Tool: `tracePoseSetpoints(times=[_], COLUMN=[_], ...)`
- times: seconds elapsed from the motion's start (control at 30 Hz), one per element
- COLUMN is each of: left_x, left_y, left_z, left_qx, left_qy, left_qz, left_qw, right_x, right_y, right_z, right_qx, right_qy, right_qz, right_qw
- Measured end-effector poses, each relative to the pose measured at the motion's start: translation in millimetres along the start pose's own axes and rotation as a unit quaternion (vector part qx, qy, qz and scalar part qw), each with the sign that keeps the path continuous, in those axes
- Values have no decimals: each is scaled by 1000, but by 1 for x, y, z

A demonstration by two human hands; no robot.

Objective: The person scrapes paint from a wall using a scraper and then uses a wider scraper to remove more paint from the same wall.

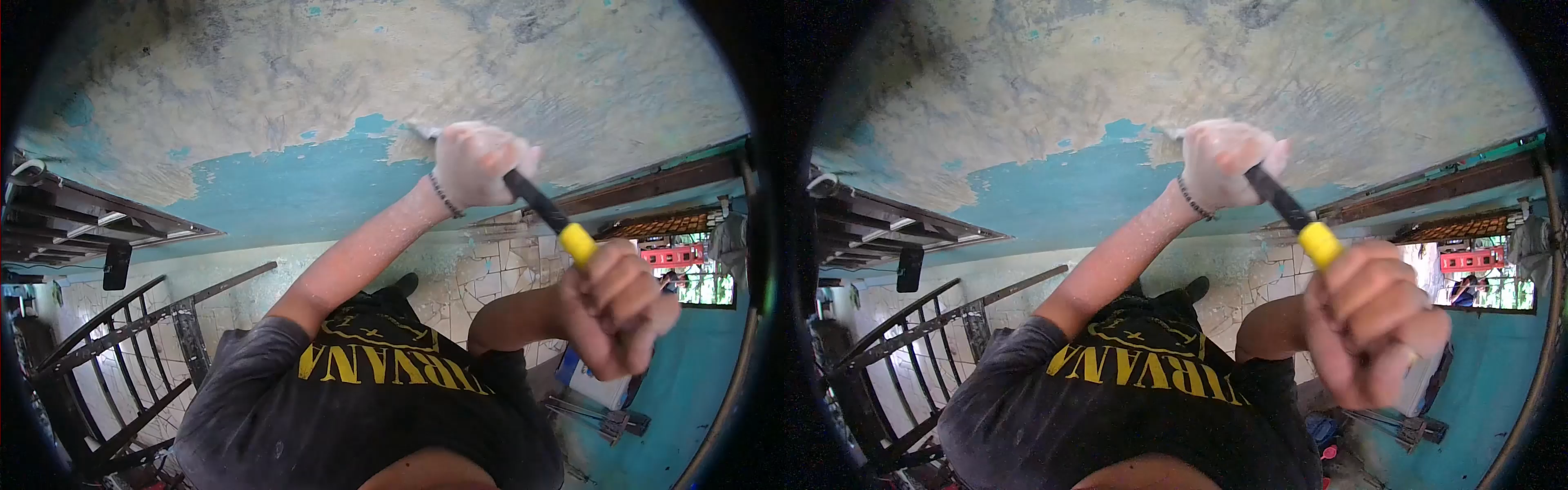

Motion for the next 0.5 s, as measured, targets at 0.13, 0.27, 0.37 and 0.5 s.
tracePoseSetpoints(times=[0.13, 0.27, 0.37, 0.5], left_x=[101, 116, 59, 5], left_y=[18, 23, 11, 8], left_z=[64, 71, 36, 3], left_qx=[-85, -72, -55, -25], left_qy=[52, 84, 55, -25], left_qz=[-26, 10, 23, 29], left_qw=[995, 994, 997, 999], right_x=[90, 109, 57, 23], right_y=[-10, -15, 0, 4], right_z=[-44, -43, -24, 4], right_qx=[68, 80, 88, 4], right_qy=[-93, -78, -20, 35], right_qz=[-94, -26, 22, -49], right_qw=[989, 993, 996, 998])
Point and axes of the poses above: each hand's wrist, its own x-axis away from the middle knuckle, its own y-axis out of the back of the hand, z = x × y, the point moved 3 cm from there along -x, towards the middle knuckle, and after that the axes turned 10 degrees about y, right-handed, at the moved point
